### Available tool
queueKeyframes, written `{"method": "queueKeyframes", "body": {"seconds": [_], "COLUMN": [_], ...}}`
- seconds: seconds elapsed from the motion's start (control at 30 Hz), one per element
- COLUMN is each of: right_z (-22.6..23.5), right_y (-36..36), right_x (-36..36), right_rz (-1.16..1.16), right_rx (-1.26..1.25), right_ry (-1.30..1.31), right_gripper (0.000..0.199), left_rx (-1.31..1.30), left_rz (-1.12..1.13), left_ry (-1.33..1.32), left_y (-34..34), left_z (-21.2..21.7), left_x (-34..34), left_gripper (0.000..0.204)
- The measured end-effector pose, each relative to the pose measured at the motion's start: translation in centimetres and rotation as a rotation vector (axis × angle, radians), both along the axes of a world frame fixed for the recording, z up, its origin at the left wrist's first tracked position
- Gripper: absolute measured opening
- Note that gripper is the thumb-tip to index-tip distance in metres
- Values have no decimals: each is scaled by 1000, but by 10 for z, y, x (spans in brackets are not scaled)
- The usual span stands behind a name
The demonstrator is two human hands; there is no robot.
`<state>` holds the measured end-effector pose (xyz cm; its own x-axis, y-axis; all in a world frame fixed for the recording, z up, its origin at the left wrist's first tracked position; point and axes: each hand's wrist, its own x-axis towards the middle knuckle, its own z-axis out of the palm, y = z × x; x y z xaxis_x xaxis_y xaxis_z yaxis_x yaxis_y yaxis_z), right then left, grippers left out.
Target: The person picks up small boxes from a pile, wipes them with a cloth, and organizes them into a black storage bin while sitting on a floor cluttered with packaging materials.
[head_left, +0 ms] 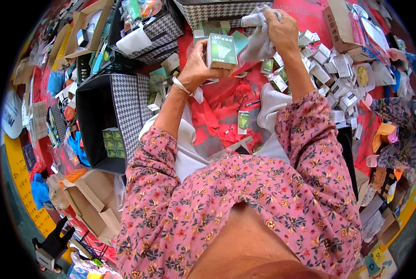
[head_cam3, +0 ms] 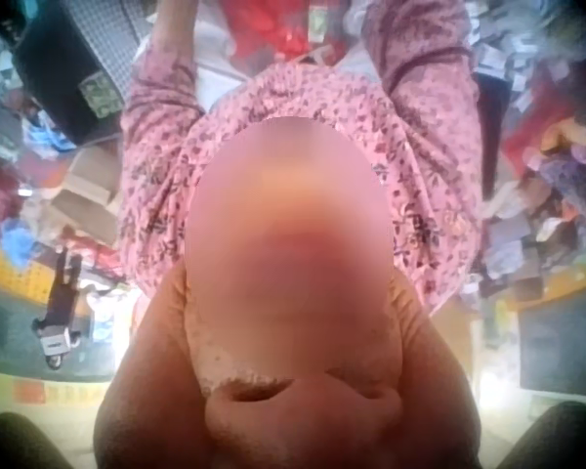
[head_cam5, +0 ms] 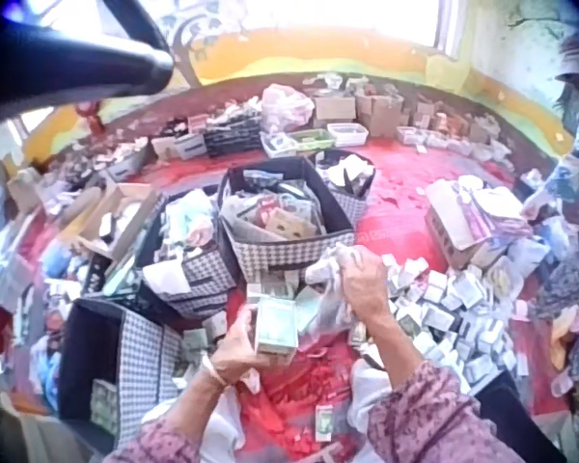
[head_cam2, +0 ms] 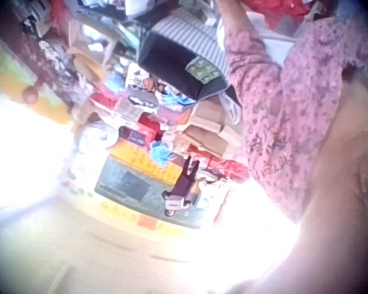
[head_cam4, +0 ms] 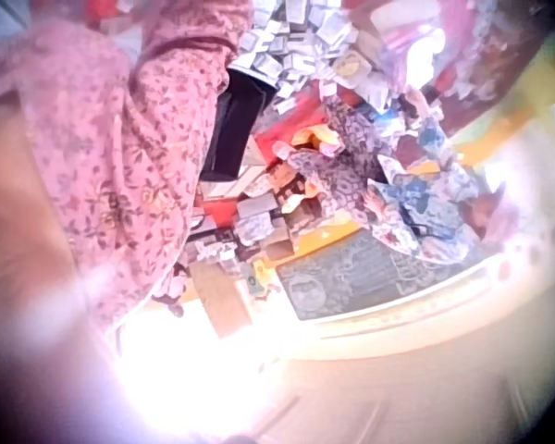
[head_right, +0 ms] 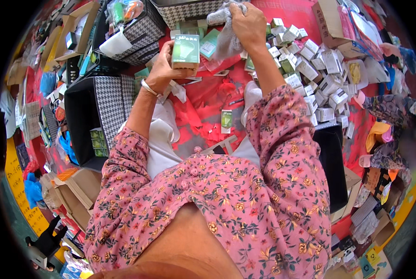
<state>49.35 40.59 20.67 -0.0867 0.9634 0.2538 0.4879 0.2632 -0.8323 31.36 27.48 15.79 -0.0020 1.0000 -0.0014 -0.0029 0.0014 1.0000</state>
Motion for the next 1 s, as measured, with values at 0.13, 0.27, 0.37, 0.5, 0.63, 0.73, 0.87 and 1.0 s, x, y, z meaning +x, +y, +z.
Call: {"method": "queueKeyframes", "body": {"seconds": [0.13,0.27,0.37,0.5,0.63,0.73,0.87,1.0], "right_z": [-5,-16,7,4,6,9,-7,-9], "right_y": [-31,-60,-55,-26,-24,-59,-49,-17], "right_x": [-29,-42,-20,-5,-14,-45,-40,-18], "right_rz": [336,682,824,175,163,397,297,190], "right_rx": [532,384,-146,-578,-84,425,345,-77], "right_ry": [-139,-177,-122,493,476,179,-155,-303], "right_gripper": [19,21,27,20,18,20,21,33], "left_rx": [13,-39,-58,-125,-160,-138,-75,-214], "left_rz": [103,297,255,-14,-118,-101,-225,-45], "left_ry": [145,-79,-385,-999,-1080,-1005,-1088,-1009], "left_y": [8,12,9,5,5,1,-6,-4], "left_z": [-15,-33,-14,-8,-11,-8,-9,-5], "left_x": [5,-5,-21,-13,-6,6,6,-4], "left_gripper": [82,77,56,50,67,76,74,64]}}
